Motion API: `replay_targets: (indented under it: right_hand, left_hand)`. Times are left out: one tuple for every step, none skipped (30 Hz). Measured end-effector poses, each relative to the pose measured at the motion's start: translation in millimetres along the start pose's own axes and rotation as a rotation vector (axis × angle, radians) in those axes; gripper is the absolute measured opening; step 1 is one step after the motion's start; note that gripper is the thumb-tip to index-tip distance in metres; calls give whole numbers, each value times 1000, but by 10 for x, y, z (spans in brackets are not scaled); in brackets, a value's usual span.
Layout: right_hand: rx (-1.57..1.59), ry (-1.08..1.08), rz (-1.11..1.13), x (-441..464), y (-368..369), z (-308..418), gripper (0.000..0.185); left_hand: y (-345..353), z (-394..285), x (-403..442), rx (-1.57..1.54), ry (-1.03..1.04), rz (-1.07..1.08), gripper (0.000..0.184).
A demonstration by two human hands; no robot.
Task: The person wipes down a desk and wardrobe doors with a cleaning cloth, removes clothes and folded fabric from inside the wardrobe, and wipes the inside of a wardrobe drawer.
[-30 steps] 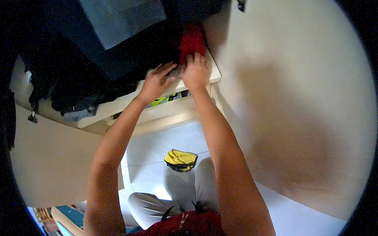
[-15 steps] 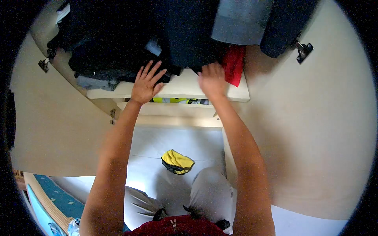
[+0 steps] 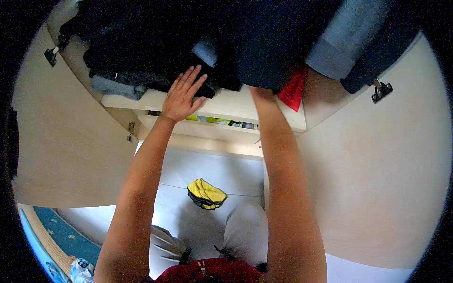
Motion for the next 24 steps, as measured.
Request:
replay_targets:
  right_hand:
    - [-15, 46, 41, 8, -88, -158, 64]
    - [-23, 102, 74, 2, -149, -338, 63]
    - [-32, 151, 98, 1, -196, -511, 62]
    - [-44, 199, 112, 15, -254, -689, 61]
    - [-53, 243, 125, 13, -299, -831, 60]
    - [-57, 279, 134, 12, -340, -959, 59]
    - [-61, 311, 141, 14, -389, -1069, 58]
    - [-57, 338, 146, 15, -425, -1156, 57]
    - [-52, 352, 151, 6, -463, -1189, 57]
    - [-51, 353, 155, 1, -478, -1191, 56]
    - [-39, 346, 154, -13, -496, -1156, 55]
    - [-27, 320, 158, -36, -492, -1101, 54]
    - [-5, 271, 158, -56, -486, -959, 54]
    - [23, 221, 162, -80, -483, -787, 53]
    - [90, 128, 168, -99, -498, -525, 52]
    - [175, 23, 180, -121, -513, -211, 52]
    - [261, -119, 153, -102, -573, 144, 51]
    - [306, -273, 92, -72, -692, 518, 51]
    - [307, -446, -15, -12, -835, 881, 57]
    - [288, -414, -16, -7, -778, 1010, 61]
    - [266, -380, -13, 19, -704, 1093, 66]
    - [242, -347, -12, 52, -633, 1101, 70]
    - [237, -274, 34, 97, -575, 1045, 72]
    - [232, -202, 80, 145, -530, 972, 75]
  left_hand:
    - [-3, 17, -14, -6, 16, -9, 61]
    - [-5, 38, -23, -12, 32, -17, 58]
    - [-7, 53, -35, -20, 48, -24, 56]
    - [-18, 61, -35, -22, 42, -25, 54]
    - [-36, 53, -27, -25, 35, -25, 53]
    - [-35, 48, -28, -29, 29, -24, 52]
    - [-20, 52, -35, -31, 29, -21, 52]
    - [-13, 54, -33, -32, 30, -18, 52]
    - [-7, 63, -30, -32, 31, -17, 52]
    - [-7, 69, -26, -32, 27, -13, 52]
    - [-3, 67, -19, -30, 24, -12, 52]
    - [2, 60, -17, -28, 20, -10, 52]
    - [5, 54, -19, -22, 20, -11, 52]
    - [6, 50, -20, -13, 23, -12, 52]
    - [2, 52, -16, -3, 26, -11, 52]
    - [-6, 56, -12, -10, 27, -13, 51]
    - [-10, 58, -10, -19, 28, -12, 51]
    - [-12, 62, -12, -27, 30, -11, 51]
    - [-17, 71, -4, -23, 34, -15, 51]
    - [-25, 73, 5, -21, 39, -17, 51]
    - [-21, 61, -1, -22, 45, -18, 51]
    - [-11, 49, -9, -17, 43, -16, 50]
    - [-9, 48, -6, -8, 40, -17, 50]
    - [-7, 51, -2, 1, 36, -19, 50]
Point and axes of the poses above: each hand's wrist, its own x-axis towards the middle knuckle, its own y-axis out of the palm, z = x × y, the point moved 3 cm from there along x, towards the middle knuckle, and after that the axes turned 1 degree about x, right-handed, at the moved point
